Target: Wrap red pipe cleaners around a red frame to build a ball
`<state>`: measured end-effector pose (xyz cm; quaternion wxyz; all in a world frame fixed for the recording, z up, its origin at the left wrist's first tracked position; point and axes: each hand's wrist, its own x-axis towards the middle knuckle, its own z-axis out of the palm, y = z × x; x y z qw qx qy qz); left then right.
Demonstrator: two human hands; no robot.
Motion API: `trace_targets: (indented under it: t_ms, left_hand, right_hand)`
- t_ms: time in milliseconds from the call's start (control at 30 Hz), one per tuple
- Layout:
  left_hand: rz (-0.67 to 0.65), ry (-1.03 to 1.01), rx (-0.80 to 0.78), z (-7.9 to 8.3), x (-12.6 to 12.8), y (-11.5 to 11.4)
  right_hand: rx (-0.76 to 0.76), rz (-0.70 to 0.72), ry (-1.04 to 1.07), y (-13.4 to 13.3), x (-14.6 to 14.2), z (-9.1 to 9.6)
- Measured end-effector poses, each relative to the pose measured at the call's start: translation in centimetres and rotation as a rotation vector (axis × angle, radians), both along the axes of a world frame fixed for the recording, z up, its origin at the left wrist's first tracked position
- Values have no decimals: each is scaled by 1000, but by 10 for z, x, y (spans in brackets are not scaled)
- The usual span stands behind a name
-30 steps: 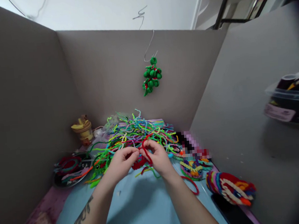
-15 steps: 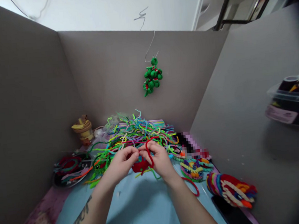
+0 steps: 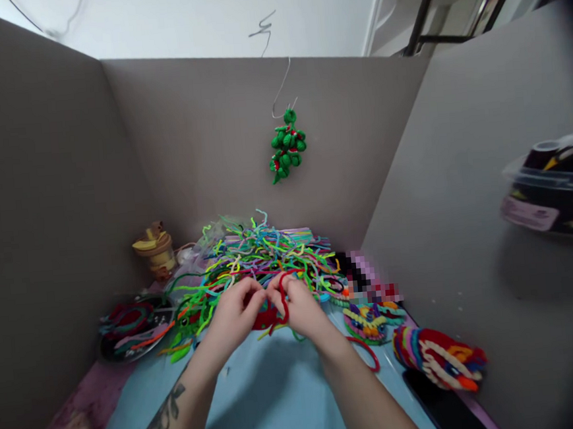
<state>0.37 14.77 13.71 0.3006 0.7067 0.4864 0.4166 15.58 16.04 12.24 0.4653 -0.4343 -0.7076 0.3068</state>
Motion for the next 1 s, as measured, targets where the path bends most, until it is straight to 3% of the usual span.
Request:
trace_targets:
  t_ms: [200, 400, 467, 667, 1000]
  left_hand:
    - [29, -417, -135, -4, -19, 14]
    - [-169, -514, -416, -5, -17, 11]
    - [-209, -542, -465, -6, -14, 10]
    - [-159, -695, -515, -7, -9, 13]
    - [-193, -907, -591, -13, -11, 14]
  right_hand:
    - [-165, 56, 229, 10, 2, -15]
    - [-378, 129, 581, 15, 3, -23]
    - [-403, 139, 605, 15, 2, -23]
    - [-457, 113, 663, 17, 0, -23]
    - [-527, 150, 765, 11, -1, -9]
